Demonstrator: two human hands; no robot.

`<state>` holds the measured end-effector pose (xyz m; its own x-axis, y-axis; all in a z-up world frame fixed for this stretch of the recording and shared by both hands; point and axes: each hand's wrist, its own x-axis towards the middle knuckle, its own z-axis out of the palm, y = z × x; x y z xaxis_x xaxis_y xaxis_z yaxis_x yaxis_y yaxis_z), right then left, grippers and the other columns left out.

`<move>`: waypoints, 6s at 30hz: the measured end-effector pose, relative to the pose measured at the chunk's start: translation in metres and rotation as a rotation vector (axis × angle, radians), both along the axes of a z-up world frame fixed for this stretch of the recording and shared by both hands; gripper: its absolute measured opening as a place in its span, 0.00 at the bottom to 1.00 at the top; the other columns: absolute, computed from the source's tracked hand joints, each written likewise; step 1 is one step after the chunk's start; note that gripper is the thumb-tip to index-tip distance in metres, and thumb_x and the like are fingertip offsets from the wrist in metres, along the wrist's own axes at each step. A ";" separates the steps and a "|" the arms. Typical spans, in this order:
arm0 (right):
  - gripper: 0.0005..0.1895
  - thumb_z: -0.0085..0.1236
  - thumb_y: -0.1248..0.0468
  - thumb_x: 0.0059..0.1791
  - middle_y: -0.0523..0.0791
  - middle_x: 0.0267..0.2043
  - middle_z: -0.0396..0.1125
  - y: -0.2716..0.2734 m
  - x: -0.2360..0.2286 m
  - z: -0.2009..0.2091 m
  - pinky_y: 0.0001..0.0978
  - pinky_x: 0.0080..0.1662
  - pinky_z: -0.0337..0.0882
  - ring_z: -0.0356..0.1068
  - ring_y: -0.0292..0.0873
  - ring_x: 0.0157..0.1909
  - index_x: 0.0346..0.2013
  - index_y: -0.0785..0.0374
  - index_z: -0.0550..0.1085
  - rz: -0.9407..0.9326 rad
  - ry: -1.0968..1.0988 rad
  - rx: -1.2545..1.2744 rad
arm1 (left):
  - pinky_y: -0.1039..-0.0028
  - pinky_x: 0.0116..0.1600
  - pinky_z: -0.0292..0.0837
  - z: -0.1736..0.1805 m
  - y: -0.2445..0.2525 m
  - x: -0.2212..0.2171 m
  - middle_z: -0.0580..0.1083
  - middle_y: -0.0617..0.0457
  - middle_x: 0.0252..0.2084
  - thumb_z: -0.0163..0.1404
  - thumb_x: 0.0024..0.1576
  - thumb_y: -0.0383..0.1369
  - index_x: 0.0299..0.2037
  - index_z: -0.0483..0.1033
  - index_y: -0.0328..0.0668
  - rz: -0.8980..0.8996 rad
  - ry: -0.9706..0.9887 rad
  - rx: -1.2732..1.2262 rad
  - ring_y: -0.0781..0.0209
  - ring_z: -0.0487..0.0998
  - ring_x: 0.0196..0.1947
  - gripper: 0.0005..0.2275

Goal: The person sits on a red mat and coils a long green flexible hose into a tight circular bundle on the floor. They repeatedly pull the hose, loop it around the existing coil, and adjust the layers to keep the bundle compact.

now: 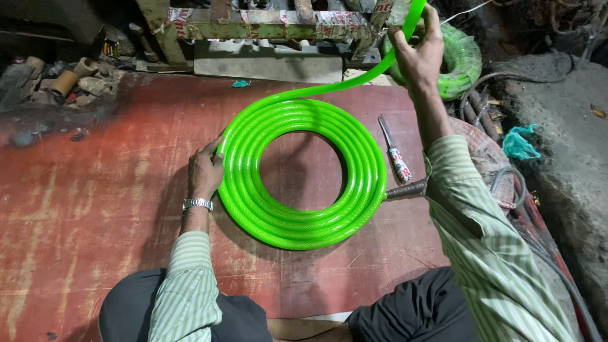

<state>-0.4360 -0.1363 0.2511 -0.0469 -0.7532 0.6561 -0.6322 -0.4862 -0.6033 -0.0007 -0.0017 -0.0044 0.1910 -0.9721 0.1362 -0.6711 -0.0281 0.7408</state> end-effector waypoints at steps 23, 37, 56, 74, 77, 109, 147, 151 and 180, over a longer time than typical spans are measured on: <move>0.11 0.56 0.75 0.53 0.53 0.45 0.75 0.060 -0.021 -0.042 0.37 0.40 0.83 0.78 0.48 0.40 0.48 0.66 0.67 -0.066 0.143 0.015 | 0.51 0.60 0.63 -0.021 -0.005 -0.003 0.75 0.35 0.48 0.48 0.58 0.28 0.66 0.74 0.56 -0.017 -0.135 0.011 0.32 0.73 0.48 0.24; 0.20 0.57 0.78 0.50 0.64 0.46 0.68 0.094 -0.018 -0.067 0.59 0.43 0.81 0.73 0.71 0.47 0.57 0.72 0.67 -0.023 0.156 0.109 | 0.48 0.63 0.64 -0.027 -0.008 0.002 0.74 0.34 0.49 0.50 0.61 0.31 0.66 0.75 0.61 -0.014 -0.060 0.090 0.27 0.74 0.54 0.21; 0.19 0.63 0.74 0.48 0.60 0.43 0.69 0.096 -0.049 -0.135 0.53 0.36 0.81 0.75 0.66 0.43 0.52 0.66 0.69 -0.085 0.093 0.166 | 0.50 0.69 0.58 -0.036 -0.009 0.007 0.74 0.36 0.53 0.50 0.61 0.29 0.68 0.73 0.57 -0.068 -0.067 0.064 0.37 0.73 0.61 0.23; 0.18 0.70 0.67 0.46 0.52 0.41 0.73 0.138 -0.052 -0.148 0.46 0.34 0.78 0.78 0.56 0.33 0.45 0.60 0.70 -0.202 0.269 0.262 | 0.57 0.60 0.72 -0.004 0.013 0.004 0.79 0.47 0.53 0.50 0.61 0.28 0.59 0.79 0.55 0.143 0.053 0.117 0.47 0.78 0.56 0.17; 0.19 0.70 0.66 0.46 0.53 0.41 0.73 0.142 -0.061 -0.157 0.48 0.34 0.77 0.78 0.57 0.33 0.45 0.60 0.70 -0.204 0.263 0.275 | 0.58 0.59 0.73 -0.004 0.016 0.003 0.80 0.51 0.51 0.51 0.60 0.28 0.58 0.79 0.57 0.189 0.016 0.101 0.52 0.79 0.54 0.17; 0.13 0.58 0.62 0.53 0.55 0.51 0.66 0.076 -0.142 -0.067 0.47 0.58 0.65 0.63 0.53 0.55 0.48 0.67 0.69 -0.422 0.168 -0.089 | 0.72 0.65 0.67 0.259 -0.095 -0.297 0.76 0.49 0.60 0.49 0.53 0.56 0.57 0.75 0.43 -0.452 0.695 -0.176 0.59 0.75 0.61 0.29; 0.14 0.55 0.82 0.51 0.59 0.46 0.60 -0.047 -0.066 -0.026 0.40 0.25 0.76 0.69 0.52 0.33 0.48 0.78 0.63 -0.135 0.504 -0.341 | 0.45 0.52 0.75 -0.009 -0.022 -0.007 0.66 0.50 0.56 0.52 0.56 0.49 0.45 0.75 0.45 -0.198 -0.646 0.332 0.35 0.80 0.40 0.18; 0.24 0.54 0.79 0.52 0.58 0.49 0.64 0.067 -0.007 -0.019 0.46 0.44 0.77 0.70 0.55 0.45 0.60 0.66 0.60 0.016 0.317 -0.341 | 0.46 0.56 0.75 0.024 -0.019 -0.018 0.65 0.46 0.59 0.51 0.57 0.50 0.49 0.75 0.45 -0.203 -0.647 0.425 0.35 0.80 0.47 0.20; 0.34 0.64 0.46 0.46 0.60 0.41 0.73 0.135 -0.081 -0.239 0.64 0.51 0.71 0.75 0.65 0.49 0.56 0.70 0.73 -0.383 0.163 0.801 | 0.51 0.71 0.60 0.203 0.053 -0.183 0.67 0.29 0.63 0.53 0.60 0.52 0.75 0.41 0.20 -0.467 1.135 0.083 0.42 0.66 0.66 0.46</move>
<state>-0.5169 -0.0014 0.0118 -0.3407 -0.9394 -0.0377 -0.7717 0.3023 -0.5596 -0.1836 0.0510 0.1982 -0.2077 -0.9767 0.0539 0.3945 -0.0333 0.9183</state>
